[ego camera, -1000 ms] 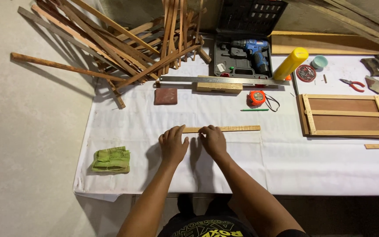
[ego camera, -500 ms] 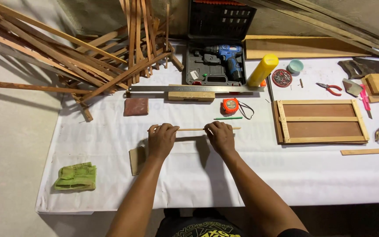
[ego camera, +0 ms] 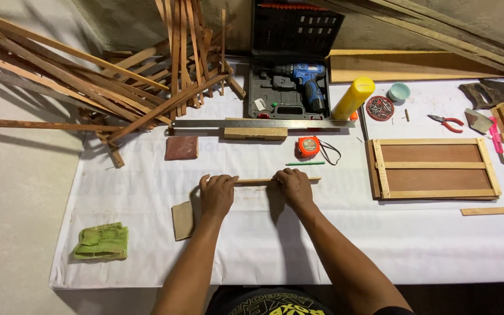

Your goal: Measure and dry-fit small wood strips into a rectangular frame on a workbench.

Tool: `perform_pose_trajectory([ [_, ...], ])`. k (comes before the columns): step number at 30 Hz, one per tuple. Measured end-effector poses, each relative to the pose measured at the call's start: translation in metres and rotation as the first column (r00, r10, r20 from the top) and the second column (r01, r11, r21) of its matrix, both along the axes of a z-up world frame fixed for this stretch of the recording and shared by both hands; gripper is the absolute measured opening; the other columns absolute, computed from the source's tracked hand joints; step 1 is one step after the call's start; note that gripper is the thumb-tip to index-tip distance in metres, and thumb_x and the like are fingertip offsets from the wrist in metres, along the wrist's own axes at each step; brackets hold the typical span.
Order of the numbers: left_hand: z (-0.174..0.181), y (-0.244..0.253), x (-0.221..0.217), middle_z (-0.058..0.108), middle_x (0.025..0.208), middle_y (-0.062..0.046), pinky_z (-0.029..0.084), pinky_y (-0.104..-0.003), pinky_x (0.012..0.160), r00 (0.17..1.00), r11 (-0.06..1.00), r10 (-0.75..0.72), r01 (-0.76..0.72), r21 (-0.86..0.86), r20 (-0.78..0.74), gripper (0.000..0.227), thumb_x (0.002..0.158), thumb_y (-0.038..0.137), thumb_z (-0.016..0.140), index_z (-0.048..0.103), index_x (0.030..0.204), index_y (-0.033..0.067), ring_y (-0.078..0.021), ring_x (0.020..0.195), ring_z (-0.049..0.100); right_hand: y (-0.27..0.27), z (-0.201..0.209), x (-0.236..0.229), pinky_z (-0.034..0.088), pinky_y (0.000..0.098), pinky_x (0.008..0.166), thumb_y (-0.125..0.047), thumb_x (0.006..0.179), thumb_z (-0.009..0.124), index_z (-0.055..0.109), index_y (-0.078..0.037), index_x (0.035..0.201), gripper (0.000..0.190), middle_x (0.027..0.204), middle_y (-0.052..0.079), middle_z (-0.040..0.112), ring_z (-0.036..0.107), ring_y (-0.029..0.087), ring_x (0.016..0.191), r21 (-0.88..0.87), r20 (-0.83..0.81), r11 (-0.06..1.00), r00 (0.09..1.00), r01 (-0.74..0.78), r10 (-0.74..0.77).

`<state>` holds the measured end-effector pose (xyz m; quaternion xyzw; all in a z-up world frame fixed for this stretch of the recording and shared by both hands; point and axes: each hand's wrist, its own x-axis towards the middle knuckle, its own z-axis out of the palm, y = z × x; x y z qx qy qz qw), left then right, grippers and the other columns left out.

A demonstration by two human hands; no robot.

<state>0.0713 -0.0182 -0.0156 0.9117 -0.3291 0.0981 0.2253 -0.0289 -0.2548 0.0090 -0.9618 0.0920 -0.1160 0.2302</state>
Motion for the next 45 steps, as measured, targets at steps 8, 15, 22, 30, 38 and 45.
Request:
perform_pose_trajectory([
  [8, 0.02, -0.01, 0.004, 0.064, 0.125, -0.003, 0.029, -0.056, 0.117, 0.999, 0.999, -0.046, 0.046, 0.012, 0.016, 0.037, 0.093, 0.016, 0.066, 0.066, 0.13, 0.0164, -0.0248, 0.124, 0.055, 0.004, 0.011, 0.015, 0.054, 0.0438, 0.078, -0.017, 0.079, 0.075, 0.075, -0.013, 0.095, 0.016, 0.091, 0.008, 0.072, 0.067, 0.032, 0.087, 0.078, -0.036, 0.997, 0.999, 0.024, -0.021],
  [15, 0.022, -0.047, -0.045, 0.033, 0.166, -0.013, 0.015, -0.049, 0.127, 0.945, 0.927, -0.326, 0.32, 0.195, 0.004, 0.079, 0.09, 0.039, 0.055, 0.036, 0.157, 0.0035, -0.0275, 0.154, 0.027, 0.002, -0.011, 0.033, 0.057, 0.0439, 0.08, -0.03, 0.091, 0.068, 0.075, -0.011, 0.112, 0.029, 0.103, 0.013, 0.075, 0.071, 0.036, 0.093, 0.239, -0.228, 0.968, 0.973, 0.07, -0.014],
  [22, 0.002, 0.03, 0.005, 0.03, 0.166, -0.011, 0.013, -0.052, 0.125, 0.971, 0.964, -0.204, 0.176, 0.2, 0.126, 0.077, 0.095, 0.046, 0.052, 0.031, 0.158, 0.0063, -0.0273, 0.154, 0.026, 0.002, 0.023, 0.028, 0.057, 0.0383, 0.085, -0.036, 0.088, 0.07, 0.08, -0.019, 0.111, 0.03, 0.105, 0.006, 0.079, 0.075, 0.023, 0.094, 0.348, -0.428, 0.921, 0.904, 0.178, -0.013],
  [30, 0.051, 0.057, 0.046, 0.032, 0.165, -0.017, 0.01, -0.062, 0.122, 0.968, 0.958, 0.167, -0.204, 0.201, 0.187, 0.078, 0.095, 0.047, 0.055, 0.034, 0.155, 0.002, -0.0325, 0.154, 0.026, 0.0, 0.047, 0.03, 0.057, 0.0388, 0.078, -0.037, 0.088, 0.069, 0.08, -0.021, 0.104, 0.025, 0.103, 0.003, 0.077, 0.075, 0.022, 0.089, 0.224, -0.328, 0.971, 0.945, 0.077, 0.001],
  [38, 0.042, 0.01, 0.028, 0.064, 0.107, -0.001, 0.039, -0.047, 0.099, 0.964, 0.959, -0.26, 0.251, 0.131, 0.056, 0.045, 0.094, 0.038, 0.071, 0.062, 0.134, 0.0188, -0.0204, 0.103, 0.059, 0.044, 0.055, 0.032, 0.05, 0.0419, 0.098, -0.039, 0.094, 0.062, 0.074, -0.023, 0.119, 0.032, 0.12, 0.004, 0.071, 0.066, 0.027, 0.111, -0.072, -0.114, 0.997, 0.993, -0.027, 0.019],
  [45, 0.042, 0.011, 0.029, 0.067, 0.096, 0.002, 0.045, -0.038, 0.078, 0.965, 0.963, -0.261, 0.258, 0.081, 0.024, 0.036, 0.093, 0.037, 0.072, 0.069, 0.125, 0.021, -0.018, 0.087, 0.061, 0.07, 0.019, 0.003, 0.015, 0.0489, 0.124, -0.049, 0.098, 0.048, 0.029, -0.013, 0.159, 0.073, 0.165, 0.011, 0.027, 0.021, 0.032, 0.153, -0.316, -0.096, 0.919, 0.972, -0.235, 0.215],
])
